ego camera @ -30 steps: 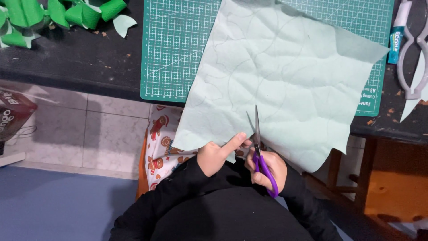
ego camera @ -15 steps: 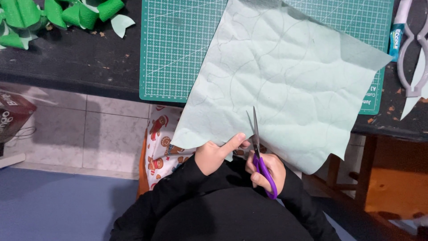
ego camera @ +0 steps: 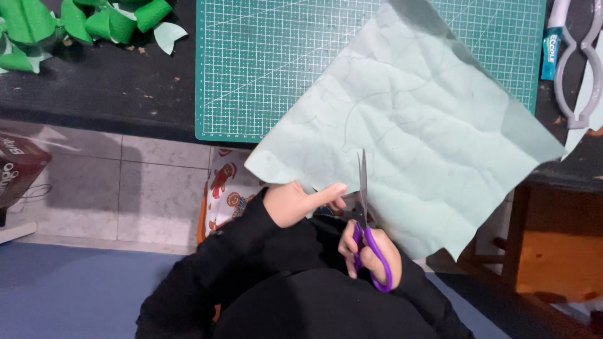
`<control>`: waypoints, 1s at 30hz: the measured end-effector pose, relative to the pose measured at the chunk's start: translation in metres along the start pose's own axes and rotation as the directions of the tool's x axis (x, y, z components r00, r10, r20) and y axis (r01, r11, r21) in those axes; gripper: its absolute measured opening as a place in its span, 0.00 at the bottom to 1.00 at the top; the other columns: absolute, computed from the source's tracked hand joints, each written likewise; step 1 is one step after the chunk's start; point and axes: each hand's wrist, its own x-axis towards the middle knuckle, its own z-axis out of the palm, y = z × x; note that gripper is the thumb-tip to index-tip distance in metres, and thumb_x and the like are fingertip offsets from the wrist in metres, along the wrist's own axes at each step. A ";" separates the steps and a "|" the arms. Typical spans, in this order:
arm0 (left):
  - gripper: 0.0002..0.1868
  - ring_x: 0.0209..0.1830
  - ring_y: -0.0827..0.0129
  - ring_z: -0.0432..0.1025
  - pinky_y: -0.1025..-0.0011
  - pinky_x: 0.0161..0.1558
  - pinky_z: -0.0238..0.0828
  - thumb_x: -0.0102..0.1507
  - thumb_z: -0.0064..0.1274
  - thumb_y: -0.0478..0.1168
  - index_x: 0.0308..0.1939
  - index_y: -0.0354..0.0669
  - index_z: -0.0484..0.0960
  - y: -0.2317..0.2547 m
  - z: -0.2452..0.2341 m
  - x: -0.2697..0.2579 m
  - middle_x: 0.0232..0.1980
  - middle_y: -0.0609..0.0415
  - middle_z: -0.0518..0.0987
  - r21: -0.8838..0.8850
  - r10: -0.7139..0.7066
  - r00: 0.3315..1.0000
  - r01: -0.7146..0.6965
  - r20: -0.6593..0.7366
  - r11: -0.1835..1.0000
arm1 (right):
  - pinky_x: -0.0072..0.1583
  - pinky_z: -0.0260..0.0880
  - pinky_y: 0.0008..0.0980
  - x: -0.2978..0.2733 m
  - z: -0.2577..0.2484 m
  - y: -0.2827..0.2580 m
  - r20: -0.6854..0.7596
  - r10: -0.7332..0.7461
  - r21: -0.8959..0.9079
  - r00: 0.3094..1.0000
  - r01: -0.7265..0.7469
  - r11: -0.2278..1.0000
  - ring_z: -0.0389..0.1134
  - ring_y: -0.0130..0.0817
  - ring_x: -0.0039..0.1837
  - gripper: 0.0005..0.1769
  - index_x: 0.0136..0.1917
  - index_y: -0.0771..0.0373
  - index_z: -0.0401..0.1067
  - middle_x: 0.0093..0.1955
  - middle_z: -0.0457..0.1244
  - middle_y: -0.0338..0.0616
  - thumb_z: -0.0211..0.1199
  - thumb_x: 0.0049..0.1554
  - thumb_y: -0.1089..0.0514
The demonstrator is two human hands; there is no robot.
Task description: Cutting out shapes from a sheet of light green fabric or foam using a pair of scissors on a cutting mat.
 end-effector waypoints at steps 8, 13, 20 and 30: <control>0.14 0.29 0.71 0.80 0.74 0.34 0.78 0.63 0.61 0.43 0.43 0.33 0.85 0.041 -0.026 -0.004 0.30 0.51 0.84 0.159 -0.126 0.991 0.118 0.043 0.980 | 0.40 0.64 0.24 -0.001 -0.009 -0.031 0.204 0.159 0.049 0.966 -0.173 0.984 0.65 0.28 0.35 0.38 0.46 0.62 0.57 0.38 0.56 0.41 0.56 0.58 0.22; 0.17 0.34 0.67 0.81 0.69 0.34 0.82 0.63 0.58 0.35 0.52 0.28 0.76 0.017 -0.038 -0.007 0.40 0.46 0.83 -0.053 0.037 0.999 -0.037 -0.001 0.998 | 0.42 0.65 0.23 -0.017 -0.011 -0.040 0.264 0.200 -0.018 0.944 -0.202 0.979 0.67 0.26 0.37 0.38 0.47 0.62 0.59 0.40 0.58 0.39 0.51 0.60 0.22; 0.14 0.37 0.65 0.82 0.69 0.37 0.82 0.65 0.58 0.36 0.49 0.24 0.79 -0.003 -0.026 -0.015 0.42 0.43 0.84 -0.159 0.134 0.978 -0.160 -0.161 0.974 | 0.39 0.70 0.24 -0.053 -0.033 -0.062 0.195 0.227 -0.319 0.954 -0.157 0.935 0.71 0.28 0.33 0.33 0.44 0.63 0.63 0.35 0.62 0.39 0.52 0.61 0.28; 0.18 0.43 0.60 0.83 0.70 0.42 0.77 0.71 0.52 0.43 0.51 0.26 0.77 -0.048 -0.013 -0.023 0.45 0.39 0.83 -0.363 0.144 0.921 -0.282 -0.363 0.888 | 0.33 0.62 0.27 -0.104 -0.086 -0.080 0.081 0.017 -0.708 0.997 0.045 0.705 0.61 0.27 0.27 0.24 0.37 0.52 0.68 0.25 0.58 0.30 0.56 0.58 0.32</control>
